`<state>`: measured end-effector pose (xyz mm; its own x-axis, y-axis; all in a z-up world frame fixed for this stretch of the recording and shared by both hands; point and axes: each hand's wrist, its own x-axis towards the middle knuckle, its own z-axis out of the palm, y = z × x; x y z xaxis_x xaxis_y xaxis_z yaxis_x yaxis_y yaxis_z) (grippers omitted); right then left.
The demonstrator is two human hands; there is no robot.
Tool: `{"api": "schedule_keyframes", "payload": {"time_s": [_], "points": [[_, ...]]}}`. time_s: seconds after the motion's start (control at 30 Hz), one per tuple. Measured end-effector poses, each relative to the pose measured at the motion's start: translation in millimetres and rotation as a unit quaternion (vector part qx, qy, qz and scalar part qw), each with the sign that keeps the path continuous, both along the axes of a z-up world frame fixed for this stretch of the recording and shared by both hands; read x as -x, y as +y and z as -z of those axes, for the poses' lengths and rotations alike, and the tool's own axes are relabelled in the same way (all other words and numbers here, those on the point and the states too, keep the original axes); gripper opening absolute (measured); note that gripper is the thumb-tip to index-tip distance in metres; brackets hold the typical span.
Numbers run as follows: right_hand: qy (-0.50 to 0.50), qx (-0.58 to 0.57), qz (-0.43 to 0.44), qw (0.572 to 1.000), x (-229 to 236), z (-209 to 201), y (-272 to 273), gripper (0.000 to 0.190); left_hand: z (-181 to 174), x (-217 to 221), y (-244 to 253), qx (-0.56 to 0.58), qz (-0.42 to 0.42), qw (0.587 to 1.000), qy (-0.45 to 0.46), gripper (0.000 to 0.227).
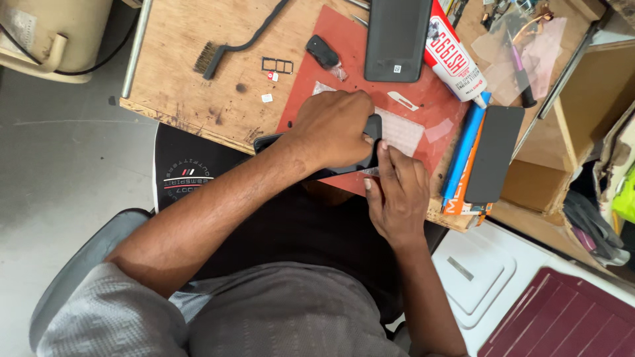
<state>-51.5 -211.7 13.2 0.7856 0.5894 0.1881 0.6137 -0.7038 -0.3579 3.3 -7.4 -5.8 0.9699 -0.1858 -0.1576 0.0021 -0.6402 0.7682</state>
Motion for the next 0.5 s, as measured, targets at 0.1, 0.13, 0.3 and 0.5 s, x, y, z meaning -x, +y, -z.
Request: {"api": "schedule_keyframes", "payload": {"time_s": [0.1,0.13,0.3,0.5], "points": [[0.038,0.01,0.007,0.999,-8.6,-2.1,6.1,0.057,-1.4,-1.9,0.1,-0.025,0.027,0.999,0.035,0.023],[0.049,0.012,0.015,0.999,-14.6,-2.8,8.2,0.059,-3.2,-2.9,0.6,-0.022,0.03,0.999,0.02,0.025],[0.017,0.031,-0.006,0.999,-27.4,1.8,8.4,0.069,-7.1,-4.5,-3.8,-0.042,0.03,0.998,0.025,0.027],[0.054,0.02,-0.035,0.998,-1.8,-10.0,-15.5,0.065,-3.0,-8.2,-3.5,-0.047,0.053,0.997,0.012,0.028]]}}
